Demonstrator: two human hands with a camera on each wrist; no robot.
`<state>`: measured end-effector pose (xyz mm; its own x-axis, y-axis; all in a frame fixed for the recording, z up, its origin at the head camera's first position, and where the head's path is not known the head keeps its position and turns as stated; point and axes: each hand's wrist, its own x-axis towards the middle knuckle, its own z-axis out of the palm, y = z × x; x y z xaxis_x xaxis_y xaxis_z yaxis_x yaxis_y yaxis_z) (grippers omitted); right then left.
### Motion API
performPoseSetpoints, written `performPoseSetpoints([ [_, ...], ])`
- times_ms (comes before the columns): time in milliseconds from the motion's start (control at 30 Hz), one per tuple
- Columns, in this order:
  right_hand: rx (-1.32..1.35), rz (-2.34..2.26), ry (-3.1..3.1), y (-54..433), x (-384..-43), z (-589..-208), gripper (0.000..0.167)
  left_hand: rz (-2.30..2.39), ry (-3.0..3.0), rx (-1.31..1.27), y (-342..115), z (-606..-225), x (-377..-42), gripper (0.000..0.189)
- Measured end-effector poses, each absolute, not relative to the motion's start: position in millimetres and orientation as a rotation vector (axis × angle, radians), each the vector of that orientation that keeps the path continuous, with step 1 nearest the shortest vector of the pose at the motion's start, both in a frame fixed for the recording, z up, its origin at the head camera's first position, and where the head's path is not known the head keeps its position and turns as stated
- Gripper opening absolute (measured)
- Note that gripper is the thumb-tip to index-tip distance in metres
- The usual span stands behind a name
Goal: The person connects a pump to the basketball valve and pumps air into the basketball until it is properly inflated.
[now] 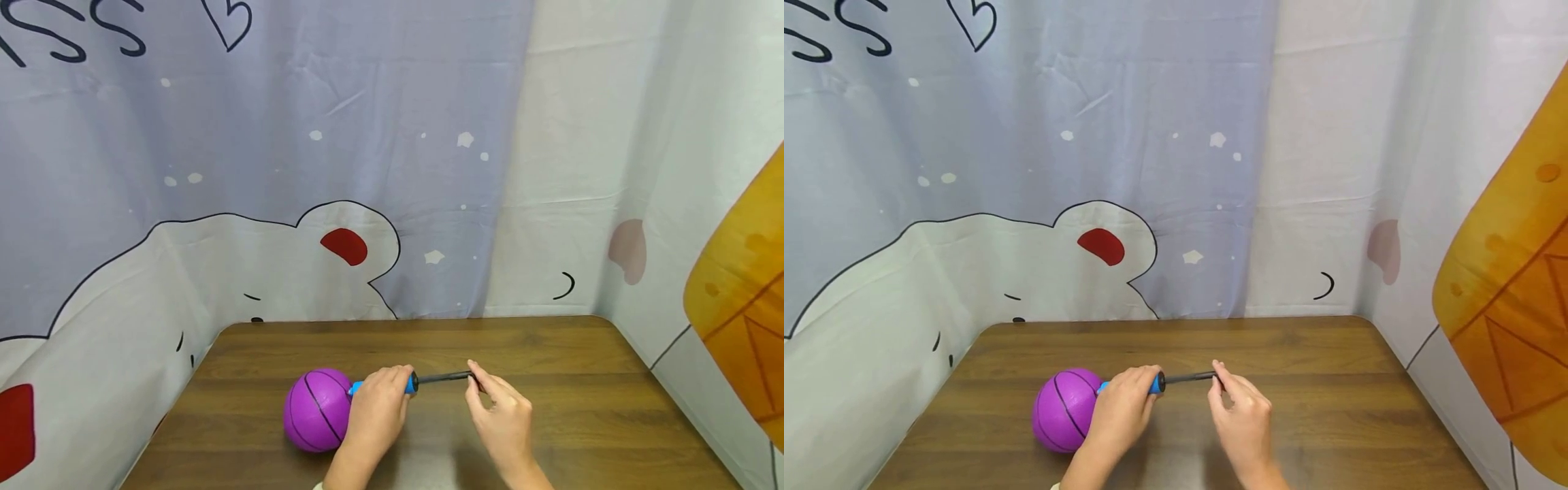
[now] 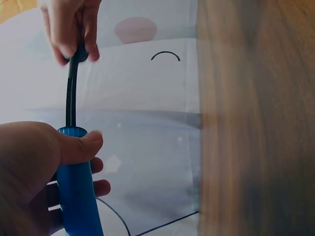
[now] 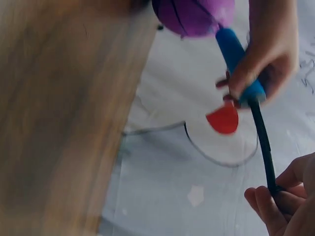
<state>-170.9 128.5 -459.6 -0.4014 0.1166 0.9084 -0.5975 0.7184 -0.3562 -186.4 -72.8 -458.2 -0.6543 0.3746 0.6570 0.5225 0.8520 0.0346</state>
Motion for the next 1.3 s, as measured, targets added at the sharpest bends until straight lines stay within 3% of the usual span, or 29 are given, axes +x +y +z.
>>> performPoseSetpoints([
  [333, 0.491, 0.906, -1.892, 99, -169, -474, 0.029, -0.266, -2.333, -0.699, -62, -460, -184, 0.04],
  [867, 0.38, 0.833, -1.808, 148, -173, -458, 0.029, -0.333, -2.383, -0.666, -79, -456, -184, 0.031],
  [1300, 0.379, 0.845, -1.84, 130, -170, -460, 0.03, -0.267, -2.384, -0.633, -73, -458, -184, 0.043],
])
